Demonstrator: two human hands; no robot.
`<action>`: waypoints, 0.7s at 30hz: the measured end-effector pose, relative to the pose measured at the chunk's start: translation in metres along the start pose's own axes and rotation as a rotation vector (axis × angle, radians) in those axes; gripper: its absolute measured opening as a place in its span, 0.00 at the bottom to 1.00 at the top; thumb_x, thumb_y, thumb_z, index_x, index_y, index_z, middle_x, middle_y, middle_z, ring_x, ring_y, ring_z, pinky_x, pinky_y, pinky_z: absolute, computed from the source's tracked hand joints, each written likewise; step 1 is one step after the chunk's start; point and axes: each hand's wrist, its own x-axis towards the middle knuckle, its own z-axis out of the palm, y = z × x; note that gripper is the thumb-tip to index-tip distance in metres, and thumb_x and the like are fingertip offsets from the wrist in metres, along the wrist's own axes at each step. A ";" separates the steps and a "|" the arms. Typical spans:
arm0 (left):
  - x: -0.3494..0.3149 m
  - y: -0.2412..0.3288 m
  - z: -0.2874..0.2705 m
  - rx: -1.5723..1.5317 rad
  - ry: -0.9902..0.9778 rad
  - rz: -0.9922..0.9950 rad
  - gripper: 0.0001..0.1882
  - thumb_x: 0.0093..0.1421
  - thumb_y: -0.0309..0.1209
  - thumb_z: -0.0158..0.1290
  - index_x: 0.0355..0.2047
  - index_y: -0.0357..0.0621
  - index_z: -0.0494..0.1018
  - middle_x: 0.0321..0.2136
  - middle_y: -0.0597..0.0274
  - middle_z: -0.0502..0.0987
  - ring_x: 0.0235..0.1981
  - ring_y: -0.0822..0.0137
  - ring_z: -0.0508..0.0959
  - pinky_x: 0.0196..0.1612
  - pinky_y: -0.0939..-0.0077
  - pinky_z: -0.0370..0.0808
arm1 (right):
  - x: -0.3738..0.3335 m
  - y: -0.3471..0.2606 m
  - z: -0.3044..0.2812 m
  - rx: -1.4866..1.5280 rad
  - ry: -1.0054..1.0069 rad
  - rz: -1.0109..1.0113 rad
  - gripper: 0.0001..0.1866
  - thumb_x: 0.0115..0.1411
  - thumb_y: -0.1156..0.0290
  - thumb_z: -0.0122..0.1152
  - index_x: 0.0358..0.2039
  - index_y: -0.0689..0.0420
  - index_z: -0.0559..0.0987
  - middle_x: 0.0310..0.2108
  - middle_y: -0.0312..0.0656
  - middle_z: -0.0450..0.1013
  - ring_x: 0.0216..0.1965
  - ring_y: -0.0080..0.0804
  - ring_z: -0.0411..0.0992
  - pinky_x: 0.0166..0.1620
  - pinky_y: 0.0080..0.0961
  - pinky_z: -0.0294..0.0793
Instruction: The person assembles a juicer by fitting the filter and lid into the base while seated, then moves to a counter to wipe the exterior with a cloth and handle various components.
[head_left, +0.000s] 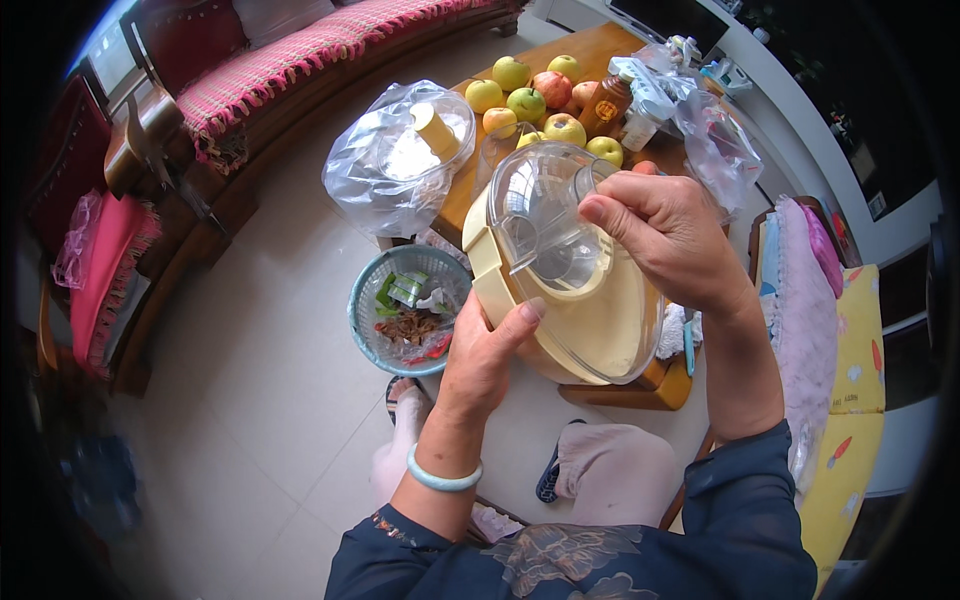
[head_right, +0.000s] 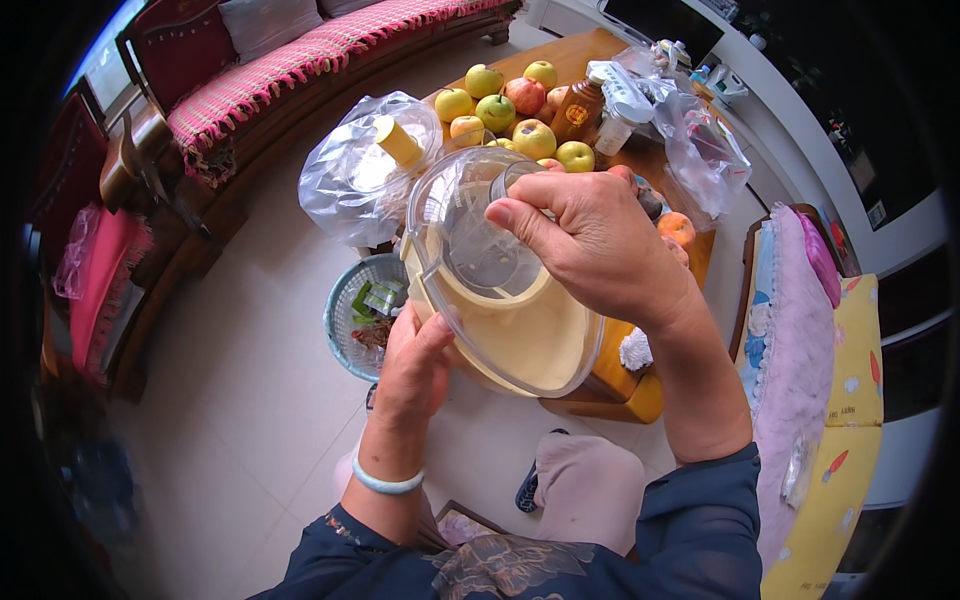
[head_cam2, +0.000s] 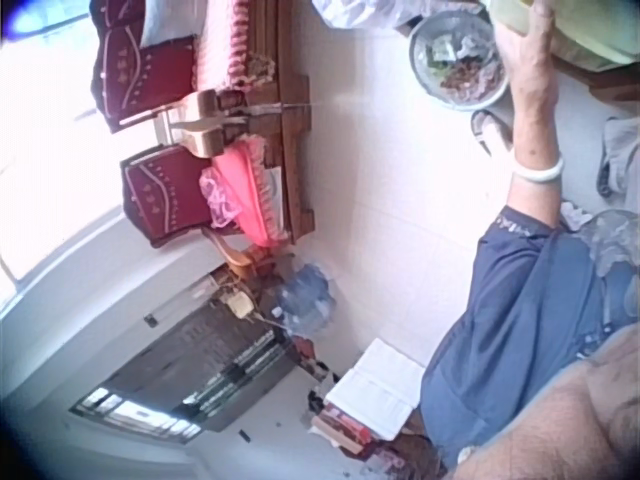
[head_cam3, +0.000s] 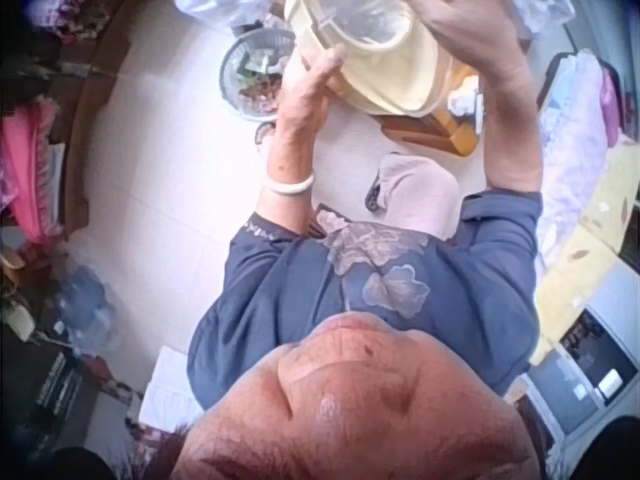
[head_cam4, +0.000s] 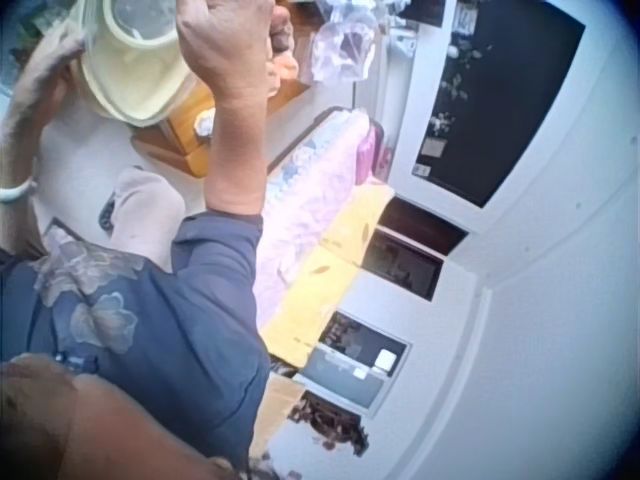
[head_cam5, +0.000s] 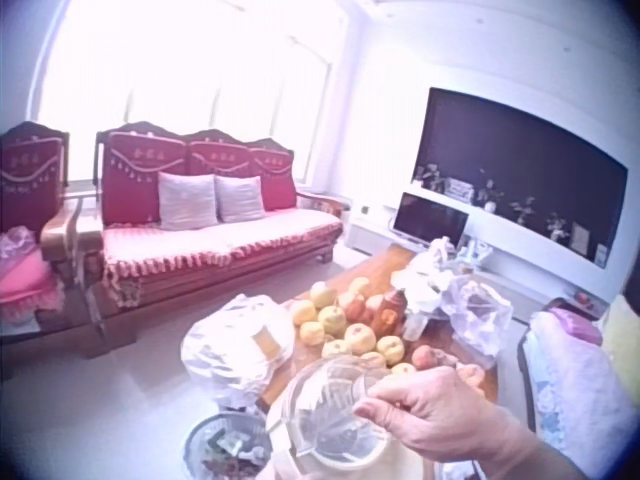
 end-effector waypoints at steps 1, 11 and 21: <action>0.000 -0.001 0.001 -0.011 -0.006 -0.001 0.39 0.55 0.41 0.61 0.60 0.32 0.58 0.54 0.54 0.70 0.55 0.64 0.70 0.61 0.69 0.63 | 0.000 0.000 0.001 -0.004 -0.001 -0.006 0.14 0.63 0.67 0.59 0.24 0.63 0.75 0.17 0.45 0.66 0.19 0.32 0.62 0.28 0.27 0.65; 0.002 -0.003 -0.001 -0.033 0.026 -0.022 0.33 0.57 0.42 0.58 0.56 0.34 0.61 0.46 0.59 0.74 0.44 0.73 0.74 0.48 0.78 0.70 | 0.004 -0.002 0.003 -0.041 -0.026 0.007 0.14 0.62 0.65 0.60 0.25 0.63 0.76 0.18 0.47 0.69 0.19 0.36 0.68 0.27 0.31 0.67; 0.004 -0.007 -0.007 -0.069 0.004 -0.023 0.30 0.57 0.44 0.58 0.51 0.33 0.66 0.41 0.62 0.75 0.37 0.77 0.73 0.40 0.83 0.69 | -0.018 0.029 -0.002 0.179 0.331 0.055 0.12 0.64 0.67 0.59 0.44 0.61 0.78 0.38 0.38 0.77 0.40 0.27 0.74 0.44 0.25 0.73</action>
